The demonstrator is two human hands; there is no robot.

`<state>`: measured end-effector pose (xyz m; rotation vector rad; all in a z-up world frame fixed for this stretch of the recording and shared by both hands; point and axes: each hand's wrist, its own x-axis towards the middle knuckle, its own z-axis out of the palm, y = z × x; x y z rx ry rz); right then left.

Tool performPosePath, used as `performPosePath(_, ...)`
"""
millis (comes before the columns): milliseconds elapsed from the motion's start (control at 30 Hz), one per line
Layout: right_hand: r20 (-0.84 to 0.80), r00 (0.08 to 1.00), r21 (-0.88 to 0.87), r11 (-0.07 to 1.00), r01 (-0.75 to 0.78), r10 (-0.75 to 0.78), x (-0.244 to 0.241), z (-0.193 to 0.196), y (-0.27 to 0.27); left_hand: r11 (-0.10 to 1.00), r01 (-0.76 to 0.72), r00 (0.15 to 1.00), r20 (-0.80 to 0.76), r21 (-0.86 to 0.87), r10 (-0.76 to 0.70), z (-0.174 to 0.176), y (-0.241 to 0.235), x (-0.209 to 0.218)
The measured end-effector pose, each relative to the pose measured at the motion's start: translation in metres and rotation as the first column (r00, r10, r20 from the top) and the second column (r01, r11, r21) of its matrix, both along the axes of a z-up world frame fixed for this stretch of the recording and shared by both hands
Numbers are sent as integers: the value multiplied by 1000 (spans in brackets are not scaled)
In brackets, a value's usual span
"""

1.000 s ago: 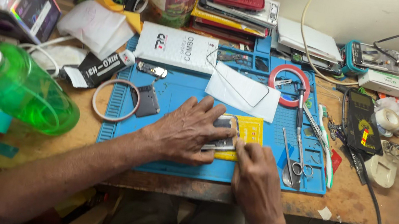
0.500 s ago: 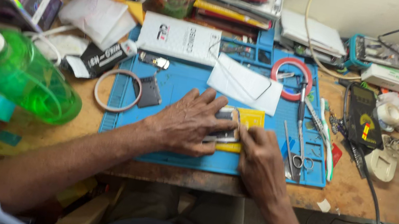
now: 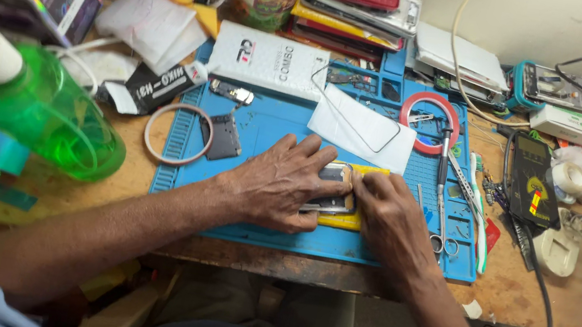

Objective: The person cleans the back of a disassembled mobile phone using a cloth and a metal tool. They wipe the surface repeatedly and scrape along the edges to remove residue.

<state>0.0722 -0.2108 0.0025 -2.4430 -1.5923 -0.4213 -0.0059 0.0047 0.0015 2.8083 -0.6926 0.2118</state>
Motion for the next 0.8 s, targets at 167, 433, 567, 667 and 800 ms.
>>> performPosePath(167,30,998,-27,998,-49,50,8,2,-1,1000,11,999,34,-12,-11,3,1,0)
performPosePath(433,31,992,-4,992,-124,124,17,-5,-3,997,52,992,118,-59,-44,-8,5,5)
performPosePath(567,8,996,-83,992,-91,92,8,0,-3,998,30,997,71,-52,-27,-11,-3,-8)
performPosePath(667,32,993,-67,992,-109,112,14,9,3,998,33,997,76,-62,-28,0,2,-2)
performPosePath(800,4,993,-77,990,-120,121,17,1,-1,997,56,990,135,-47,-50,-8,2,-5)
